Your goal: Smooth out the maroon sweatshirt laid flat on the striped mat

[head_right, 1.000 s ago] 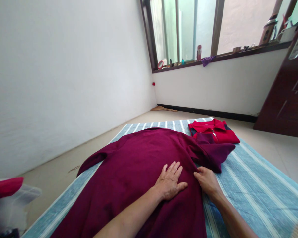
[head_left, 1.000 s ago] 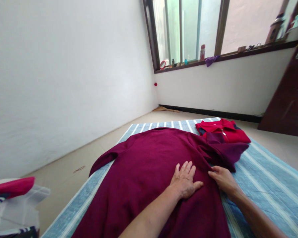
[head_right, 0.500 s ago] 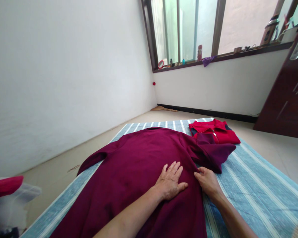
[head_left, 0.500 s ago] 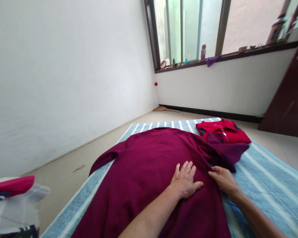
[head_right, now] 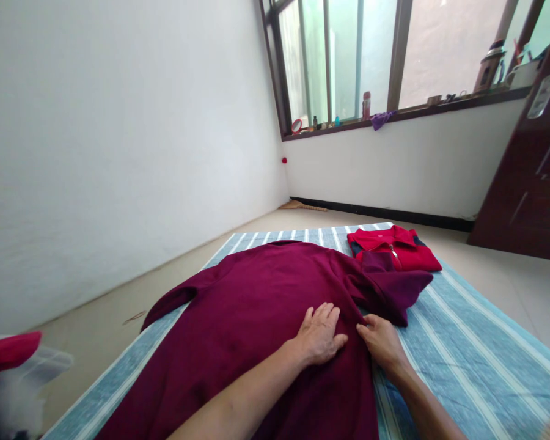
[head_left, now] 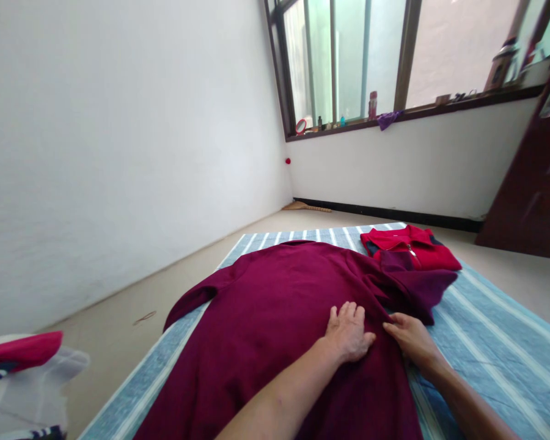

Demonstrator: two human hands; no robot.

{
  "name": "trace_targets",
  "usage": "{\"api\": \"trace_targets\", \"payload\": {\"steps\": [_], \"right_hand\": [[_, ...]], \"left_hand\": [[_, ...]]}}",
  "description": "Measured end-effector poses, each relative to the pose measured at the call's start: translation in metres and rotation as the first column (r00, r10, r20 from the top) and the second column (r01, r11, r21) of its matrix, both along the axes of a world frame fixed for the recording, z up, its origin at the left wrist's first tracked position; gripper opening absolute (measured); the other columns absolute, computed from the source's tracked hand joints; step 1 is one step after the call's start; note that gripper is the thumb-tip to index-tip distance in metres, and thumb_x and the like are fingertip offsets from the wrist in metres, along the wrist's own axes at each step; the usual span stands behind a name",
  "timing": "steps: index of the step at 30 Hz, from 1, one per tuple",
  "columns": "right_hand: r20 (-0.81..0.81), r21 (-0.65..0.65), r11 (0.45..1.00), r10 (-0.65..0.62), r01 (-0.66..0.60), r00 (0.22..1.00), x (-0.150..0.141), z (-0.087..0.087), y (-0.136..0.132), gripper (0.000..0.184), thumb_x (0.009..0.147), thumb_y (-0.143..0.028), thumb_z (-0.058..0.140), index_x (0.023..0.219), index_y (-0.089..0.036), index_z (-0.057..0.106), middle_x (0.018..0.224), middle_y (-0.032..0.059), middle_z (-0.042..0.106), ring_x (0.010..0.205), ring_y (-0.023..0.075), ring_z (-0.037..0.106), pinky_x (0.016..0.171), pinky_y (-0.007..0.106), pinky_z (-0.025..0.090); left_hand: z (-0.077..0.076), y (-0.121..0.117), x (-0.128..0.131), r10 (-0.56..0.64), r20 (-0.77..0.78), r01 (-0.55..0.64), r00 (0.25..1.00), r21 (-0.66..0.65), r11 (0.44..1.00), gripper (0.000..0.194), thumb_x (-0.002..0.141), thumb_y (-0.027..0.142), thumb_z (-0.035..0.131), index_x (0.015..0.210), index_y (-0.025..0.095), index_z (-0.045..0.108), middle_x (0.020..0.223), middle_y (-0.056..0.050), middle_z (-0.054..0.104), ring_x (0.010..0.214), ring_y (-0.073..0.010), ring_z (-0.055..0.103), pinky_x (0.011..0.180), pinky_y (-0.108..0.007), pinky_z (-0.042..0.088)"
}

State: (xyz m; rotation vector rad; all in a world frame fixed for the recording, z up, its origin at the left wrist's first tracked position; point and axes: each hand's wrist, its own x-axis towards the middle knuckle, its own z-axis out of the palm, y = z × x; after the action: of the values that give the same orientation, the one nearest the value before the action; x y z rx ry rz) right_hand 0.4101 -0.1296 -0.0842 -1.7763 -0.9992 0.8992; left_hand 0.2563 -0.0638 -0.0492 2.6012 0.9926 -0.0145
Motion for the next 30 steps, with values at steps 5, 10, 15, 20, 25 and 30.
{"api": "trace_targets", "payload": {"steps": [5,10,15,20,25,30], "right_hand": [[-0.007,-0.004,1.0,-0.003,0.003,1.0,0.0,-0.001,0.001,0.023,0.071,-0.037,0.053,0.077,-0.017,0.063,0.052,-0.0007,0.058,0.045,0.0133,0.053,0.041,0.022,0.035],[-0.032,-0.011,1.0,0.004,-0.005,0.999,-0.001,0.0,0.001,0.028,0.073,-0.044,0.05,0.073,-0.018,0.059,0.046,-0.0039,0.048,0.039,0.0109,0.044,0.038,0.022,0.031],[-0.128,-0.006,1.0,-0.017,0.016,0.992,-0.002,0.002,-0.001,0.036,0.073,-0.055,0.045,0.062,-0.02,0.047,0.044,-0.0073,0.034,0.037,0.0079,0.032,0.036,0.021,0.024],[-0.165,0.025,0.999,-0.04,0.045,0.986,0.0,-0.003,-0.002,0.036,0.068,-0.055,0.049,0.06,-0.021,0.043,0.046,-0.0076,0.033,0.037,0.0067,0.03,0.034,0.02,0.021],[-0.233,-0.021,0.995,-0.099,0.097,0.967,-0.002,-0.002,-0.002,0.03,0.072,-0.052,0.045,0.067,-0.022,0.044,0.041,-0.0096,0.03,0.032,0.0078,0.029,0.031,0.02,0.021],[-0.176,-0.122,0.992,-0.058,0.036,0.983,-0.001,0.004,0.008,0.027,0.074,-0.047,0.046,0.065,-0.022,0.045,0.036,-0.0091,0.029,0.029,0.0088,0.031,0.029,0.02,0.024]], "left_hand": [[-0.017,-0.004,0.016,0.029,0.123,-0.037,0.992,0.062,0.997,0.062,0.089,0.045,0.027,0.141,0.012,0.028,0.151,-0.012,0.022,0.14,-0.0235,0.013,0.113,-0.044,0.015],[-0.029,-0.006,0.015,0.026,0.127,-0.041,0.992,0.115,0.992,0.064,0.091,0.05,0.02,0.143,0.013,0.026,0.152,-0.011,0.021,0.14,-0.0218,0.012,0.114,-0.045,0.011],[-0.028,-0.008,0.014,0.023,0.134,-0.038,0.991,0.107,0.994,0.067,0.09,0.053,0.019,0.143,0.013,0.025,0.152,-0.011,0.019,0.14,-0.0226,0.011,0.114,-0.047,0.011],[-0.025,-0.01,0.015,0.024,0.112,-0.032,0.993,0.075,0.997,0.067,0.09,0.052,0.017,0.144,0.014,0.021,0.153,-0.009,0.015,0.141,-0.0213,0.006,0.114,-0.047,0.008],[-0.026,-0.012,0.014,0.022,0.131,-0.028,0.991,0.044,0.999,0.066,0.09,0.049,0.019,0.144,0.012,0.02,0.153,-0.01,0.012,0.141,-0.0213,0.002,0.114,-0.047,0.005],[-0.027,-0.011,0.014,0.027,0.13,-0.031,0.991,0.03,0.999,0.064,0.09,0.045,0.019,0.144,0.011,0.021,0.154,-0.01,0.011,0.141,-0.0206,0.0,0.114,-0.047,0.003]]}}
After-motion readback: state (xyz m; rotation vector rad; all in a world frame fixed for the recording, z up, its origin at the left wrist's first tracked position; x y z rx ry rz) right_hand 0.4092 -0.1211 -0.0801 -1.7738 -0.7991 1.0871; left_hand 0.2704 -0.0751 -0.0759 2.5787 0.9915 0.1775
